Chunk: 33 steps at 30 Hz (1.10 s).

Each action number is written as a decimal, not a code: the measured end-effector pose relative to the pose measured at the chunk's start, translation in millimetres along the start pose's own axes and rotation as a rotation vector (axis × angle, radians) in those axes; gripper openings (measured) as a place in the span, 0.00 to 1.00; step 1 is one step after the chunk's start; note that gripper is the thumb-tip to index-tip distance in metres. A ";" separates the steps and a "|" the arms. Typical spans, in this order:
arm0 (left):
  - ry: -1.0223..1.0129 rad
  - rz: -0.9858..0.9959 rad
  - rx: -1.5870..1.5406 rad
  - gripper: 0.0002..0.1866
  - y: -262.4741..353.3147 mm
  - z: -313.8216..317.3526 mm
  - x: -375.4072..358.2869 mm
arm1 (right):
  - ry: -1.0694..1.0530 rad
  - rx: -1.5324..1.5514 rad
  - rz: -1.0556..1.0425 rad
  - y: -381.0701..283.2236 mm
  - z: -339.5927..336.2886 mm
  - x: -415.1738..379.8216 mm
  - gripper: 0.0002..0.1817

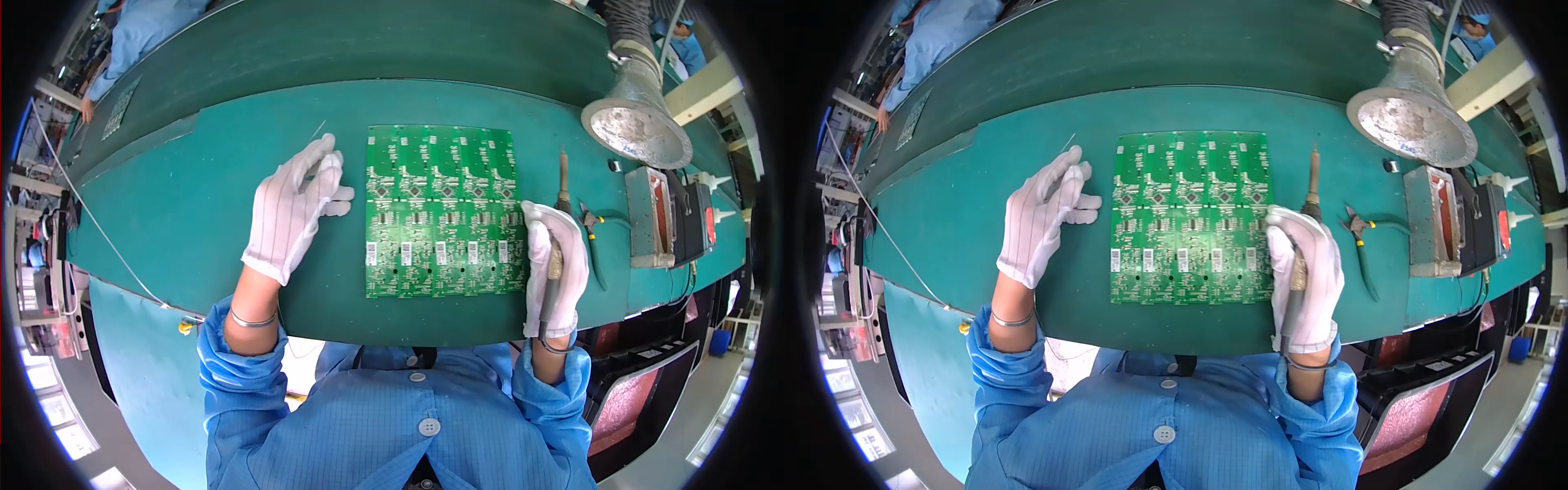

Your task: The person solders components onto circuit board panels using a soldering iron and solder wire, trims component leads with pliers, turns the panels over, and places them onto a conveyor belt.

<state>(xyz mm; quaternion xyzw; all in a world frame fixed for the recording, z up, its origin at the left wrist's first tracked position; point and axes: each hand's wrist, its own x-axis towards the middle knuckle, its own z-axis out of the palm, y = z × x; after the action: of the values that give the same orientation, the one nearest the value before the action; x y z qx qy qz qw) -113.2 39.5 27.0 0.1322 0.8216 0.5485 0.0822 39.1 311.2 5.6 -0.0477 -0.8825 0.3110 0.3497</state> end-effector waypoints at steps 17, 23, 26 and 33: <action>-0.196 -0.158 -0.159 0.33 11.8 9.4 4.7 | -0.117 -0.058 -0.012 -3.0 1.3 1.8 0.11; -0.224 -0.112 -0.289 0.33 0.8 11.1 4.4 | -0.095 -0.023 0.018 -3.1 3.8 0.9 0.09; -0.177 -0.128 -0.030 0.34 9.3 13.8 4.2 | -0.067 -0.025 -0.003 -2.1 4.1 0.4 0.09; 0.124 0.034 0.123 0.38 23.8 -1.6 -41.0 | 0.150 0.258 0.115 -6.7 -2.9 -7.2 0.32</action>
<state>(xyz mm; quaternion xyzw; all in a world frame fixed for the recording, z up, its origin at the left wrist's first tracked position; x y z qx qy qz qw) -71.6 34.2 49.2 0.1170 0.8549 0.5052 0.0135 47.2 305.2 6.9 -0.0758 -0.8023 0.4370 0.3994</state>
